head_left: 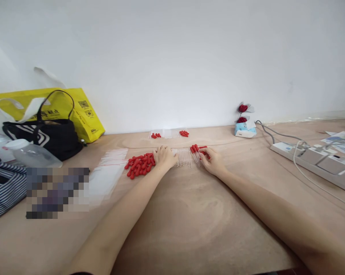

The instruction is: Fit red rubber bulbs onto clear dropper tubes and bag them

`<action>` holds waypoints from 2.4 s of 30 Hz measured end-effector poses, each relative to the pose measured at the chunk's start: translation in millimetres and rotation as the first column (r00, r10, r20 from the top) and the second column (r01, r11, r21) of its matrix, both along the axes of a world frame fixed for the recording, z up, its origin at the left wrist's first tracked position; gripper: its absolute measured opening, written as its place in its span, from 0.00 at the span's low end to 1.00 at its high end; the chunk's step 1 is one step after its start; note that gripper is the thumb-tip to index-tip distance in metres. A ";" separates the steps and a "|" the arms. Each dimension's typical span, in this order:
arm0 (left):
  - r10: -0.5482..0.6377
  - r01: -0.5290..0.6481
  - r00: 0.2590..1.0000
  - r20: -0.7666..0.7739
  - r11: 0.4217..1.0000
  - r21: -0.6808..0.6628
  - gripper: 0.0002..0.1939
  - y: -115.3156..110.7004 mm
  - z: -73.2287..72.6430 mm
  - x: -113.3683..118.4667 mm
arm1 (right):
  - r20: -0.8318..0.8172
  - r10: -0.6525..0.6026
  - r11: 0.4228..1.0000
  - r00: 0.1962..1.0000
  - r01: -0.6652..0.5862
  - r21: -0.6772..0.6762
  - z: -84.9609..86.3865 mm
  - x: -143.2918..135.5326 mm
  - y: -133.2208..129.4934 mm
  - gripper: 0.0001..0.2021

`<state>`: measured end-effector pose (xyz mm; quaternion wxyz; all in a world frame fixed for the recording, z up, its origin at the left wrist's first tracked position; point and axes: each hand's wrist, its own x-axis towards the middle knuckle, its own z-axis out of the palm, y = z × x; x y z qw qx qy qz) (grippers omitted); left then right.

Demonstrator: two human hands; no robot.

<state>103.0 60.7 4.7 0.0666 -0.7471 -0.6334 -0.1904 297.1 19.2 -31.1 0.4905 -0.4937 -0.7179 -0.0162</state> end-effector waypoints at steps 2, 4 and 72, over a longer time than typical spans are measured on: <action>0.039 -0.039 0.999 -0.001 0.999 -0.032 0.17 6.1 0.7 4.3 | -0.003 0.002 1.000 1.000 -0.002 0.024 -0.9 -0.1 0.6 0.08; 0.064 -0.064 0.998 0.001 0.997 -0.051 0.16 8.8 0.4 8.7 | -0.004 -0.001 0.999 1.000 0.001 0.047 -1.7 -0.1 1.2 0.08; -0.692 0.681 0.721 -0.035 0.699 0.218 0.12 -68.2 -13.2 -68.5 | 0.011 0.526 0.829 0.851 -0.510 -0.229 17.1 -55.1 -47.0 0.07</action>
